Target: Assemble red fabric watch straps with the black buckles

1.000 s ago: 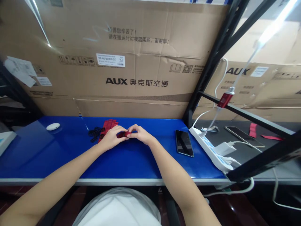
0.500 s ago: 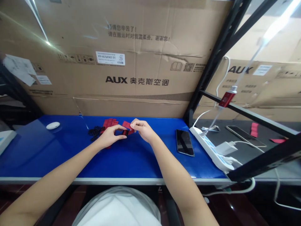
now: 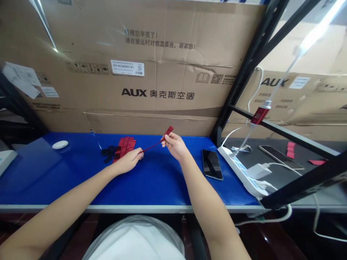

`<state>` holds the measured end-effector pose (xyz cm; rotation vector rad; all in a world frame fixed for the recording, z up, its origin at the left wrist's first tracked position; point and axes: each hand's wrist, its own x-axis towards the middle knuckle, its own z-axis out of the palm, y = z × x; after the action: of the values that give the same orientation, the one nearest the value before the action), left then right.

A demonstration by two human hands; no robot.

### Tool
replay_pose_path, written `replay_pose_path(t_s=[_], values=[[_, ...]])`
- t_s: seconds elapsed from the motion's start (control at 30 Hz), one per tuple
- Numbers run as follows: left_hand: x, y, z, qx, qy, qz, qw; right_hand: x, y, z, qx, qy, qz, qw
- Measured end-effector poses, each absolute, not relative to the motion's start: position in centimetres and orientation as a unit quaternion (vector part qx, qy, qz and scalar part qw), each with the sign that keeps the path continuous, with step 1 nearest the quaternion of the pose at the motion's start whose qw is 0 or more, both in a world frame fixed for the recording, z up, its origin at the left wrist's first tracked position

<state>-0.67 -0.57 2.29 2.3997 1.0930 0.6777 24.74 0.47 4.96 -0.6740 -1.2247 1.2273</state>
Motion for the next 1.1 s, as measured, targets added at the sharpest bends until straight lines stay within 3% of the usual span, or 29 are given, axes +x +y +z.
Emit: replay_pose_path(t_s=[0.1,0.27,0.37,0.47,0.57,0.8,1.1], values=[[-1.1,-0.1,2.2,0.879,0.424,0.2,0.086,26.4,1.0,4.4,-0.309,-0.521,0.509,0.611],[-1.0,-0.1,1.6,0.872,0.475,0.11,-0.046,29.3,2.0,2.9,-0.405,-0.562,0.514,0.506],[-0.8,0.0,1.5,0.867,0.485,0.094,-0.06,30.5,2.7,2.5,-0.556,-0.547,0.393,0.487],[-0.8,0.4,1.6,0.872,0.476,0.103,-0.046,30.1,2.9,2.5,-0.696,-0.538,0.182,0.439],[-0.8,1.3,1.2,0.879,0.455,0.145,0.008,27.8,2.6,2.1,-0.693,-0.622,0.059,0.36],[-0.8,3.0,0.3,0.808,0.442,0.328,0.21,22.2,1.7,1.1,-0.596,-0.759,0.115,0.235],[-0.6,2.3,1.4,0.645,0.386,0.435,0.495,22.2,0.8,2.1,-0.447,-0.772,0.319,0.319]])
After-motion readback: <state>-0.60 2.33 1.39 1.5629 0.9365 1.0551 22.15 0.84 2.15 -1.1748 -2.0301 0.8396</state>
